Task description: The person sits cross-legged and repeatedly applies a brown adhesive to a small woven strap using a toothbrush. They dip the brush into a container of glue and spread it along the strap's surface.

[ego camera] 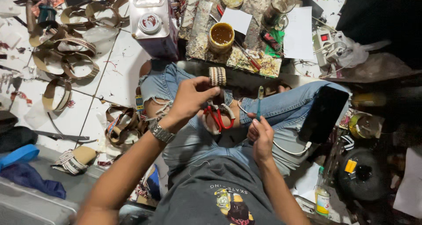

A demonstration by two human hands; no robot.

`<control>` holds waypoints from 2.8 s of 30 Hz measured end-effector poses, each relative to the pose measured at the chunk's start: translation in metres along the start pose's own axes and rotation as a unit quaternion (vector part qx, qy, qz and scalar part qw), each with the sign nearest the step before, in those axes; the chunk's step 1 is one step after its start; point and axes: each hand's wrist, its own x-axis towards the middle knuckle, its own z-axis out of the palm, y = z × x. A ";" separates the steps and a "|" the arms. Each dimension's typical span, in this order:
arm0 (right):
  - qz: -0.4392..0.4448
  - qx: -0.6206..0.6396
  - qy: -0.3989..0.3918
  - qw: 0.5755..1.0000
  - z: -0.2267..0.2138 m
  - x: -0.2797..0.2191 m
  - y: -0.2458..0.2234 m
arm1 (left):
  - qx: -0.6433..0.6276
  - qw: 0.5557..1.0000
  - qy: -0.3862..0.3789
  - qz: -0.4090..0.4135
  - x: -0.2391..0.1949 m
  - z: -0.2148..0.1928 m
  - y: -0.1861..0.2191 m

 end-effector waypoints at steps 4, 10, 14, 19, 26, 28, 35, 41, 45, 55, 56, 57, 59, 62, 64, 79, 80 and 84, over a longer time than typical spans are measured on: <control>0.015 -0.008 0.010 1.000 -0.001 0.003 -0.004 | -0.070 0.997 0.025 -0.028 -0.019 0.004 0.002; 0.006 -0.025 0.012 1.000 -0.009 0.005 -0.009 | -0.191 0.979 0.067 -0.030 -0.025 0.017 -0.023; -0.011 -0.074 0.002 0.997 -0.004 0.001 -0.018 | -0.288 0.954 0.080 -0.029 -0.019 0.027 -0.040; -0.029 -0.133 -0.012 0.991 0.000 0.011 -0.027 | -0.319 0.945 0.061 -0.022 -0.027 0.031 -0.025; -0.054 -0.173 -0.030 0.983 -0.007 0.021 -0.025 | -0.360 0.929 0.058 -0.068 -0.030 0.035 -0.033; -0.061 -0.189 -0.034 0.979 -0.002 0.016 -0.025 | -0.367 0.926 0.053 -0.068 -0.031 0.035 -0.033; -0.076 -0.192 0.005 0.978 0.003 0.028 -0.004 | -0.355 0.933 0.055 -0.006 -0.013 0.029 -0.050; -0.121 -0.327 0.033 0.937 0.010 0.021 -0.005 | -0.336 0.940 0.054 0.022 -0.010 0.012 -0.078; -0.144 -0.322 0.055 0.934 0.005 0.022 -0.002 | -0.286 0.956 0.028 0.057 0.004 0.016 -0.112; -0.376 -0.564 0.016 0.735 0.075 0.075 -0.113 | -0.302 0.950 0.034 0.067 0.005 0.019 -0.102; -0.397 -0.602 0.021 0.692 0.079 0.084 -0.119 | -0.308 0.949 0.035 0.063 0.004 0.019 -0.102; -0.417 -0.638 0.026 0.647 0.084 0.093 -0.125 | -0.314 0.947 0.036 0.059 0.004 0.018 -0.102; -0.440 -0.668 0.024 0.600 0.091 0.107 -0.133 | -0.317 0.946 0.040 0.059 0.004 0.019 -0.105; -0.480 -0.715 0.031 0.508 0.106 0.123 -0.143 | -0.338 0.938 0.051 0.054 0.000 0.018 -0.088; -0.495 -0.734 0.038 0.464 0.112 0.131 -0.145 | -0.354 0.932 0.058 0.049 -0.002 0.019 -0.080; -0.531 -0.763 0.053 0.364 0.129 0.154 -0.142 | -0.367 0.927 0.063 0.039 -0.002 0.018 -0.088; -0.517 -0.773 0.042 0.365 0.131 0.152 -0.145 | -0.374 0.925 0.066 0.036 -0.001 0.018 -0.090; -0.454 -0.808 0.004 0.376 0.144 0.128 -0.170 | -0.387 0.918 0.079 0.018 -0.006 0.018 -0.080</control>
